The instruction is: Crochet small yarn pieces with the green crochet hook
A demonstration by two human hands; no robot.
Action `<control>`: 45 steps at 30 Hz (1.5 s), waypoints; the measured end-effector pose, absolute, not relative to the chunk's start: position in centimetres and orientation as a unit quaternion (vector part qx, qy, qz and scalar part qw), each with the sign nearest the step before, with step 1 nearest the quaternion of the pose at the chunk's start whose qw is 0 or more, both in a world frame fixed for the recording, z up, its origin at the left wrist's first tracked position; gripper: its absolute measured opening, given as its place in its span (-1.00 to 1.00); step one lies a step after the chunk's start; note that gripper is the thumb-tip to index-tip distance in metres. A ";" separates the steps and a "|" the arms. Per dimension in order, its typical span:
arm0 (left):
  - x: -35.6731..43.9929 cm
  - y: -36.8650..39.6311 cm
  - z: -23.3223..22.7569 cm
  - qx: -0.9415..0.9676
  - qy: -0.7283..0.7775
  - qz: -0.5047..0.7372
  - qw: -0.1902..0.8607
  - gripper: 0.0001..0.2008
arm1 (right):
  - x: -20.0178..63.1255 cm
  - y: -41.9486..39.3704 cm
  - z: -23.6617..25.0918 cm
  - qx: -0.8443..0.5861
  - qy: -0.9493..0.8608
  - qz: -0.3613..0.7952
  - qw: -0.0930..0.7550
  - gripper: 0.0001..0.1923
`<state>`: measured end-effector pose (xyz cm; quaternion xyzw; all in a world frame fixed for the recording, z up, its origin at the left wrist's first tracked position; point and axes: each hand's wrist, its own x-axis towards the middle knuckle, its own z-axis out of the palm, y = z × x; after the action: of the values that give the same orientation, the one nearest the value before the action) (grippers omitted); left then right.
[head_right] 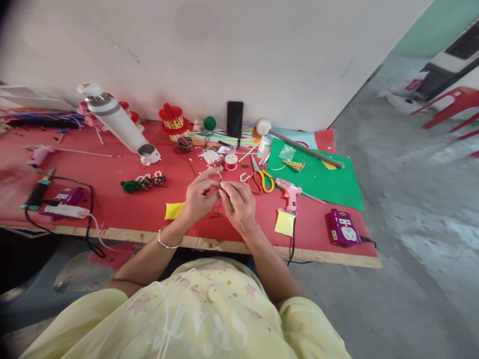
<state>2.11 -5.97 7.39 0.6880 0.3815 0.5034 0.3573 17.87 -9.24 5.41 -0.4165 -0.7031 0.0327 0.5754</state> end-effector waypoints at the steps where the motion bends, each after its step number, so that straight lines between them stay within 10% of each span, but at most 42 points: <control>1: 2.1 -6.1 7.7 0.665 0.378 0.505 0.399 -0.92 | 17.8 -9.2 5.3 -0.411 -0.704 0.034 0.578 -0.69; 7: 0.6 -5.8 8.5 0.552 0.319 0.468 0.612 -0.85 | 19.6 -9.0 6.3 -0.399 -0.716 0.134 0.556 -0.73; 21: -0.3 -4.9 8.4 0.499 0.242 0.393 0.733 -0.83 | 22.0 -9.6 8.9 -0.309 -0.800 0.079 0.508 -0.56; 45: 0.7 -5.6 8.9 0.493 0.252 0.406 0.727 -0.80 | 20.9 -9.9 6.7 -0.326 -0.784 -0.033 0.528 -0.55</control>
<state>0.72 -5.62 8.95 0.4925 0.2518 0.4064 0.7273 20.90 -9.86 6.68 -0.3256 -0.7835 -0.0325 0.5283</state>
